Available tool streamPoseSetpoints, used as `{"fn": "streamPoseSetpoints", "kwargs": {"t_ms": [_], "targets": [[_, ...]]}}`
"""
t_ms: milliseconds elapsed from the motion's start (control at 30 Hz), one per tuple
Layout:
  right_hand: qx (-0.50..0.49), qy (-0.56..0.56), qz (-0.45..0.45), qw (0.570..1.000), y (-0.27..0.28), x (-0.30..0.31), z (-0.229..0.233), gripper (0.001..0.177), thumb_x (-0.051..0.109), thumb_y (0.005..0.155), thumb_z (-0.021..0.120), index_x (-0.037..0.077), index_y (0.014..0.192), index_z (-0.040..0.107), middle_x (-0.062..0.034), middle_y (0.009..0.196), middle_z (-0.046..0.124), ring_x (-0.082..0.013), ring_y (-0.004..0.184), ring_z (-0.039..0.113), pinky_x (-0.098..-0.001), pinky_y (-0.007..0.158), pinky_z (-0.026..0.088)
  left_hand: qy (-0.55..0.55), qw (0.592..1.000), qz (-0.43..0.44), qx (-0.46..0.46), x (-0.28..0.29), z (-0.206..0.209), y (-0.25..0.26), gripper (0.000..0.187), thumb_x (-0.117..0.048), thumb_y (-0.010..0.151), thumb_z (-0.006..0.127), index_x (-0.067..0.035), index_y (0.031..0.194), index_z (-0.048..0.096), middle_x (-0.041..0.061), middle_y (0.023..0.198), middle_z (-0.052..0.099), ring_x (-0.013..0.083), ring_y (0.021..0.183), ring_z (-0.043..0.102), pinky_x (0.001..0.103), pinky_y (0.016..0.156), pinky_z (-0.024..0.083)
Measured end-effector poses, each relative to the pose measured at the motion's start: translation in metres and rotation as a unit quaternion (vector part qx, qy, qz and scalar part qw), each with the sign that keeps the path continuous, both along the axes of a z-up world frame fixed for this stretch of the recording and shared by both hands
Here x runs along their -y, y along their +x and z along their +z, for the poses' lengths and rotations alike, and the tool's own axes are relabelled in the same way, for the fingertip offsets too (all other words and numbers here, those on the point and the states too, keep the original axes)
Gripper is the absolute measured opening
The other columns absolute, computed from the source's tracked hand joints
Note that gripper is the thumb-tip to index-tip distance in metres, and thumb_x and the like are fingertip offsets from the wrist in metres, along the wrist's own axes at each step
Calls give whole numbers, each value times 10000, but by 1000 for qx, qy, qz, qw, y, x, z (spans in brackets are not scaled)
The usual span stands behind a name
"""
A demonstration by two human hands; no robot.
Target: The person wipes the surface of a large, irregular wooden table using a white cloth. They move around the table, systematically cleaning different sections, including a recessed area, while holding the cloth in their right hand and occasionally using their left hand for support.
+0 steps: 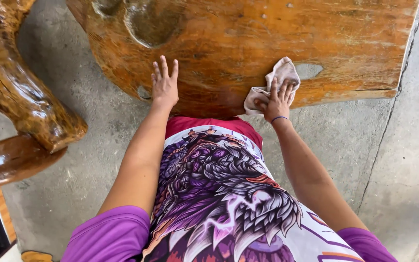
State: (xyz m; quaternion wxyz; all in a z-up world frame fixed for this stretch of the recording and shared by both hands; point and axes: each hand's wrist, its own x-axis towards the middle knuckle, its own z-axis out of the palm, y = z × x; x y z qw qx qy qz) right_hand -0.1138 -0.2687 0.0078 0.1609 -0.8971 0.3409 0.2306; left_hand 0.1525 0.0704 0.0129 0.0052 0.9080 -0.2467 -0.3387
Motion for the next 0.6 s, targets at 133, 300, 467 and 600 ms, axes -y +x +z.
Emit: {"fn": "streamPoseSetpoints", "kwargs": {"t_ms": [133, 300, 467, 600], "targets": [[-4, -3, -26, 1000, 40, -35, -2, 1250, 723, 915, 756, 276, 1836, 39, -249, 1856, -29, -483, 1706, -55, -640, 1402, 94, -12, 1000, -26, 5, -34, -7, 33, 1154, 23, 886, 842, -205, 1832, 222, 278, 1843, -57, 565, 1684, 36, 643, 1364, 275], [10, 4, -8, 1000, 115, -99, -6, 1260, 723, 898, 754, 263, 1836, 48, -258, 1855, -32, -496, 1705, -48, -639, 1394, 91, -27, 997, -67, -28, -81, -16, 72, 1046, -5, 946, 707, -302, 1822, 220, 238, 1871, -11, 563, 1693, 57, 624, 1367, 271], [23, 16, 37, 999, 182, -166, -5, 1225, 676, 912, 770, 284, 1835, 67, -248, 1859, -28, -499, 1708, -42, -641, 1391, 61, -23, 995, -87, -49, -119, -15, 103, 1075, 18, 938, 687, -350, 1823, 199, 200, 1880, -54, 536, 1703, 8, 616, 1376, 235], [37, 28, 111, 993, 208, -209, -19, 1215, 653, 887, 781, 302, 1831, 102, -245, 1864, -16, -509, 1710, -22, -646, 1384, 47, -34, 995, -53, -71, -142, -20, 124, 1061, 52, 979, 636, -342, 1834, 146, 198, 1877, -101, 475, 1724, -6, 604, 1383, 194]]}}
